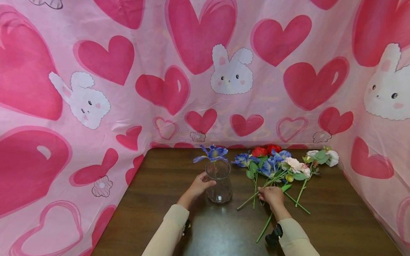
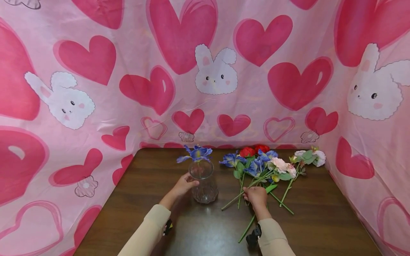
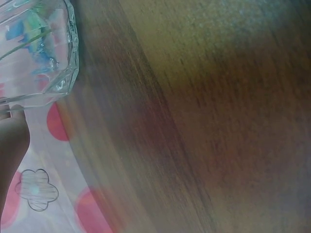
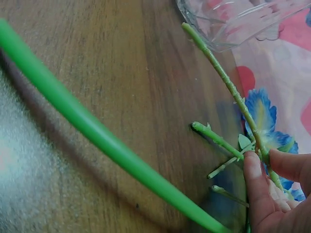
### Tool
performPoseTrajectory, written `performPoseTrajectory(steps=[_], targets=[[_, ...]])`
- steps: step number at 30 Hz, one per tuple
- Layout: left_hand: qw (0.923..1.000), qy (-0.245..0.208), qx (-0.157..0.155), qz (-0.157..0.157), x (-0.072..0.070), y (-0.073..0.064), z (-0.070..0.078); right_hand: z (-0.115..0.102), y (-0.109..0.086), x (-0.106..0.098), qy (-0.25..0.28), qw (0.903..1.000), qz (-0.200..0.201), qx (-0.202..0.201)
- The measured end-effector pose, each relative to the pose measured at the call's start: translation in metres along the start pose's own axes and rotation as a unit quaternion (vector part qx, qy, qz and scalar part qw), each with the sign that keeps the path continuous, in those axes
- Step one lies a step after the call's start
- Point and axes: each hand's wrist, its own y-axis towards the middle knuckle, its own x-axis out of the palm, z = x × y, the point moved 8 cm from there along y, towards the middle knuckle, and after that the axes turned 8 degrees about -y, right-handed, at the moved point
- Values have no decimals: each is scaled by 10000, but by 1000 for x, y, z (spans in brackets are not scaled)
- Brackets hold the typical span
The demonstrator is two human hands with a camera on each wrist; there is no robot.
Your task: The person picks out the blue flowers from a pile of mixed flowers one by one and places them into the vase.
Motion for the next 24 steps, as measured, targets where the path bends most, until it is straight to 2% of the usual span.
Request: performPoseTrajectory(steps=[12, 18, 21, 24], targets=[[10000, -2, 71, -60, 0, 0, 0, -10, -12, -14, 11, 9997, -22, -252], [10000, -8, 8, -17, 0, 0, 0, -11, -18, -24, -97, 9992, -130, -360], [10000, -63, 53, 15, -3, 2, -8, -12, -21, -30, -186, 9990, -131, -380], [9999, -94, 61, 27, -3, 2, -9, -13, -21, -37, -216, 9990, -159, -361]])
